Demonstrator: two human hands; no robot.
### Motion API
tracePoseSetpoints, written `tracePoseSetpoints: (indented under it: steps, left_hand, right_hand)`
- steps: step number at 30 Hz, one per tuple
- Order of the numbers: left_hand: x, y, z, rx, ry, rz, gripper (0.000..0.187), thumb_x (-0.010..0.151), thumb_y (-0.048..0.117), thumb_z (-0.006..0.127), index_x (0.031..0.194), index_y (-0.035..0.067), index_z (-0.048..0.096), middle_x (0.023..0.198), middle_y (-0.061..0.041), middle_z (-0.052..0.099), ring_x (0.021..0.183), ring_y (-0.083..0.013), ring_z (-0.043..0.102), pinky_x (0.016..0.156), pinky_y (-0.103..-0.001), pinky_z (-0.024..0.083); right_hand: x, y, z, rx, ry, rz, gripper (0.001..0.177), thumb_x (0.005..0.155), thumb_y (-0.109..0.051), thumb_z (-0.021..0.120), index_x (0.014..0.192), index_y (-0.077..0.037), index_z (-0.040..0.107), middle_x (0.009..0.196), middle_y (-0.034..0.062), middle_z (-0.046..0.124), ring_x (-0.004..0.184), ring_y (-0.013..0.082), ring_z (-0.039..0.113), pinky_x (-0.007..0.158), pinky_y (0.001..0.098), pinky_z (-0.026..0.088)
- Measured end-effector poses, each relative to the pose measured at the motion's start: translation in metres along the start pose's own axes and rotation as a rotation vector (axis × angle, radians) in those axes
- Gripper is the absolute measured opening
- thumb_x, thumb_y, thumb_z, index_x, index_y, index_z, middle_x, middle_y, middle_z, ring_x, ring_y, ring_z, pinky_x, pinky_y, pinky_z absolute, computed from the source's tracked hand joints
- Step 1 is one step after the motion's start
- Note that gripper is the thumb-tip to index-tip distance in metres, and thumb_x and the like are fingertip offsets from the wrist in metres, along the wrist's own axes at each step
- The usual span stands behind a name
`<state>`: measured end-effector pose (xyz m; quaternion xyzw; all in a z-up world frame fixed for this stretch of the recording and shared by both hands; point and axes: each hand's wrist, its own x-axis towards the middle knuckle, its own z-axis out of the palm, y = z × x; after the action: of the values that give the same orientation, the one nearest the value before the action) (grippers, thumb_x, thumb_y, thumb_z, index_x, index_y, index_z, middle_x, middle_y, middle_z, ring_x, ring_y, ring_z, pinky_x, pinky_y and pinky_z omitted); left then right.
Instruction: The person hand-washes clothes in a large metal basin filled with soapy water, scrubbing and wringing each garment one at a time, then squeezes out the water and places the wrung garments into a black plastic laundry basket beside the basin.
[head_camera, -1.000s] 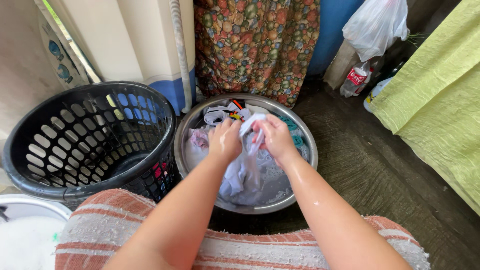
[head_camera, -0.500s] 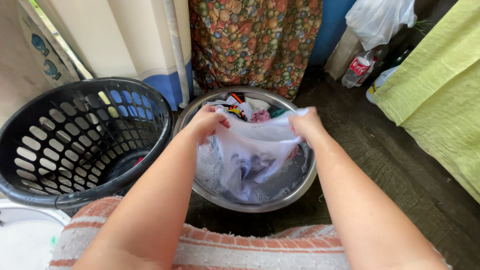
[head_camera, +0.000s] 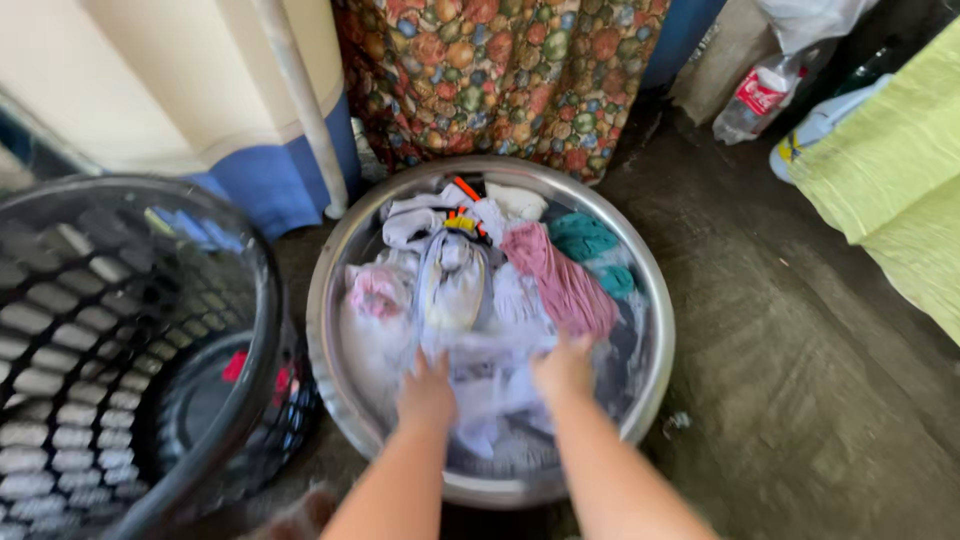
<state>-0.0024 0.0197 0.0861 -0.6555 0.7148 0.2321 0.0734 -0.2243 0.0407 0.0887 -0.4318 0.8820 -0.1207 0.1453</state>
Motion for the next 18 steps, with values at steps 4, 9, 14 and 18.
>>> tracePoseSetpoints:
  steps: [4,9,14,18]
  left_hand:
    - [-0.024,0.016,0.037,0.192,-0.162,0.190,0.081,0.092,0.027,0.058,0.159,0.027,0.013,0.169,-0.014,0.012,0.152,-0.0430,0.016,0.114,-0.064,0.026]
    - [0.015,-0.001,0.045,0.161,-0.471,0.077,0.071,0.094,0.029,0.056,0.159,0.028,0.028,0.168,-0.003,0.026,0.155,-0.0306,0.024,0.126,-0.051,0.025]
    - [0.028,0.007,0.057,0.462,-0.581,0.208,0.053,0.103,0.031,0.048,0.153,0.014,0.045,0.164,-0.011,0.029,0.152,-0.0372,0.026,0.123,-0.063,0.020]
    - [0.060,-0.022,0.067,0.201,-0.578,0.153,0.053,0.094,0.023,0.055,0.146,0.015,0.052,0.154,-0.012,0.046,0.139,-0.0347,0.048,0.114,-0.049,0.041]
  right_hand:
    - [-0.054,-0.001,0.034,0.013,-0.109,-0.658,0.071,0.078,-0.010,0.066,0.144,-0.034,0.057,0.133,0.0229,0.052,0.119,0.0437,0.058,0.095,0.0499,0.051]
    - [-0.033,0.047,0.074,-0.069,-0.270,-0.505,0.062,0.083,-0.020,0.066,0.143,-0.032,0.058,0.133,0.0143,0.057,0.113,0.0381,0.060,0.090,0.0483,0.052]
    - [-0.021,0.071,0.134,-0.292,-0.708,-0.329,0.036,0.099,-0.031,0.060,0.127,-0.011,0.067,0.132,0.0187,0.064,0.118,0.0386,0.064,0.102,0.0483,0.049]
    - [0.012,0.087,0.153,-0.265,-0.850,-0.372,0.041,0.088,-0.036,0.069,0.123,-0.016,0.071,0.123,0.0176,0.070,0.111,0.0334,0.068,0.094,0.0432,0.051]
